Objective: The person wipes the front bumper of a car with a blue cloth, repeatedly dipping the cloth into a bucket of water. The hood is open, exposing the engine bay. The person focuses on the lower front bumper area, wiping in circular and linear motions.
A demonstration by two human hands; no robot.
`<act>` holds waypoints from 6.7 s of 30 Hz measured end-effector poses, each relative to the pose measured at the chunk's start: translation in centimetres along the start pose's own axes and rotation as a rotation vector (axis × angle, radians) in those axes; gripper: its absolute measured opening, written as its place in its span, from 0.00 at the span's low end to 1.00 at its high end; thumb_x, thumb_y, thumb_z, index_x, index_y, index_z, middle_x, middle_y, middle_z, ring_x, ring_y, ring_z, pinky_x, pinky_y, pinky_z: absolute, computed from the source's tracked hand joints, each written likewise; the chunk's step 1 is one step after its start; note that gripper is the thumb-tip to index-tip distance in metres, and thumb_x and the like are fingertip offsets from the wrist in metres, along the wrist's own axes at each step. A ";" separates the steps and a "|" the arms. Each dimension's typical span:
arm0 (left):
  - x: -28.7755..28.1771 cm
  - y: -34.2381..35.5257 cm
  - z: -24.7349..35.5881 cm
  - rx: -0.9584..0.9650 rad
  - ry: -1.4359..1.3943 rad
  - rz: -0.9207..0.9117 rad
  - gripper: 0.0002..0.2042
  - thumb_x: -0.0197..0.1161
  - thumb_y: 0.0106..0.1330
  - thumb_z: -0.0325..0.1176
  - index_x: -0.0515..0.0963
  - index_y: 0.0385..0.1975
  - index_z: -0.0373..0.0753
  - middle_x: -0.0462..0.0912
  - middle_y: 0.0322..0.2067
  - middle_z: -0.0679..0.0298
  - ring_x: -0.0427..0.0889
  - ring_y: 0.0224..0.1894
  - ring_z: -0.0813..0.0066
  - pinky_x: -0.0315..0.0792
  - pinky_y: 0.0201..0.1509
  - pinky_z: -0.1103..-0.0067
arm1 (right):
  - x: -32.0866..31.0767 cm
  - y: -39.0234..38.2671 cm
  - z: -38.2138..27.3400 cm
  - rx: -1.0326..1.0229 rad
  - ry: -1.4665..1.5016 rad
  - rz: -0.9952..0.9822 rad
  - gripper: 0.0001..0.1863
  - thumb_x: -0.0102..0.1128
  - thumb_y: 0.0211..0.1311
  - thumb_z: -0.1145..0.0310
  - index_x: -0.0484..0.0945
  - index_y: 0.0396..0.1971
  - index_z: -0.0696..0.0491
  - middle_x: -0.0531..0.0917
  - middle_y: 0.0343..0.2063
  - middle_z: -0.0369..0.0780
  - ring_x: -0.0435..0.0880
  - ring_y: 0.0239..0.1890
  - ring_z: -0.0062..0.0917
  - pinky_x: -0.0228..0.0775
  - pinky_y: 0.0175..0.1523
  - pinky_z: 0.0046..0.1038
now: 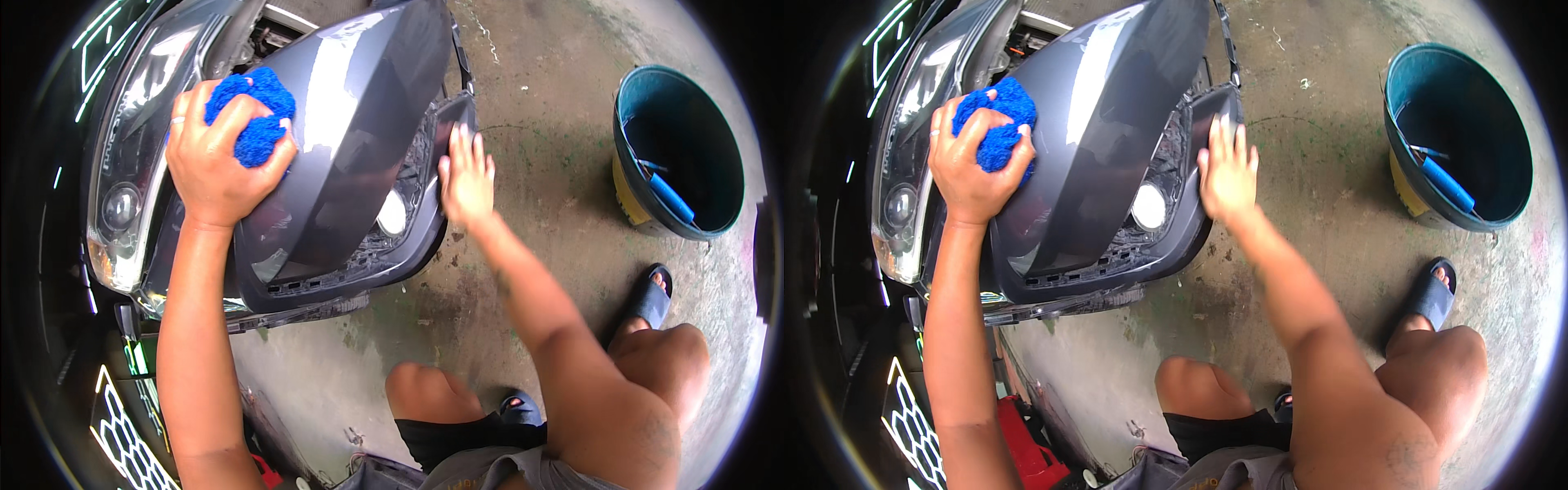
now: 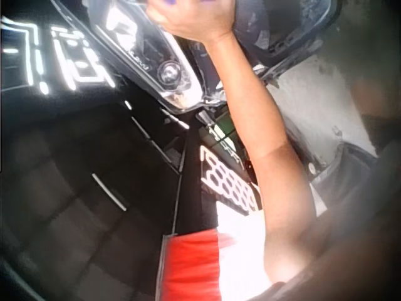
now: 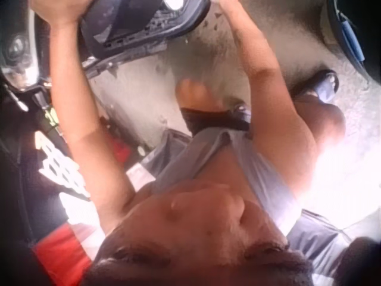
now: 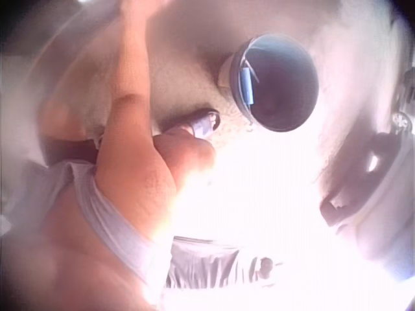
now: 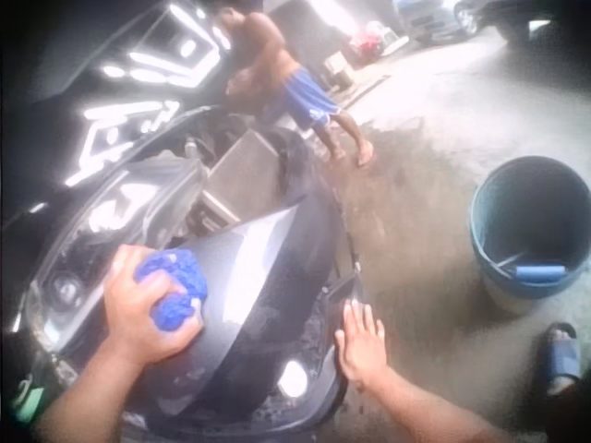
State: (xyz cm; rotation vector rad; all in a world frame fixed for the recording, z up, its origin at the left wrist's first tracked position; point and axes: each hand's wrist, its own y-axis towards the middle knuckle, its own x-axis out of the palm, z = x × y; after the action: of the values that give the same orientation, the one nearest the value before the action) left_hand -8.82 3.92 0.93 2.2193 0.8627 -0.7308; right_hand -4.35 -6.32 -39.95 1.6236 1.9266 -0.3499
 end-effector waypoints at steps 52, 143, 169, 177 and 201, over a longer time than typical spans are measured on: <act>-0.9 -0.3 -0.3 -0.028 -0.020 -0.043 0.14 0.84 0.47 0.38 0.86 0.31 0.50 0.86 0.45 0.55 0.85 0.50 0.49 0.82 0.50 0.59 | -1.6 2.2 -0.1 -0.037 -0.156 -0.015 0.40 0.41 0.91 0.47 0.55 0.88 0.61 0.56 0.89 0.50 0.44 0.92 0.51 0.40 0.91 0.63; 0.0 0.1 -0.3 0.028 -0.014 -0.011 0.13 0.84 0.50 0.38 0.87 0.32 0.49 0.88 0.46 0.56 0.86 0.49 0.49 0.83 0.50 0.60 | -0.4 -1.1 0.8 -0.071 0.013 0.038 0.35 0.46 0.91 0.52 0.58 0.89 0.49 0.62 0.88 0.43 0.52 0.91 0.47 0.47 0.89 0.60; 0.1 -0.4 -0.6 0.015 0.031 -0.004 0.12 0.84 0.51 0.37 0.88 0.32 0.48 0.91 0.46 0.57 0.87 0.51 0.50 0.82 0.55 0.60 | -1.0 3.2 -0.4 -0.366 0.262 0.215 0.38 0.48 0.90 0.55 0.53 0.90 0.54 0.55 0.90 0.47 0.48 0.92 0.50 0.38 0.90 0.57; 0.1 -0.2 -0.7 0.074 0.005 -0.014 0.12 0.84 0.51 0.36 0.87 0.32 0.48 0.89 0.46 0.55 0.86 0.50 0.50 0.81 0.54 0.60 | -1.2 2.5 -0.4 -0.310 0.247 0.192 0.38 0.48 0.90 0.54 0.54 0.90 0.51 0.55 0.90 0.45 0.48 0.92 0.48 0.38 0.90 0.61; -0.3 0.0 -0.4 0.020 -0.021 -0.051 0.14 0.85 0.50 0.33 0.86 0.34 0.48 0.91 0.49 0.56 0.85 0.51 0.48 0.81 0.57 0.58 | -4.3 9.1 2.5 0.129 0.317 -0.032 0.30 0.45 0.91 0.51 0.71 0.83 0.47 0.66 0.87 0.44 0.62 0.88 0.44 0.50 0.88 0.58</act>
State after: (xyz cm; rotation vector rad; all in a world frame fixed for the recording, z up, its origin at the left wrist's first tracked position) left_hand -8.89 4.13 1.41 2.2105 0.9089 -0.7883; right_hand 5.42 -9.13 -37.93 1.8230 2.2048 -0.2441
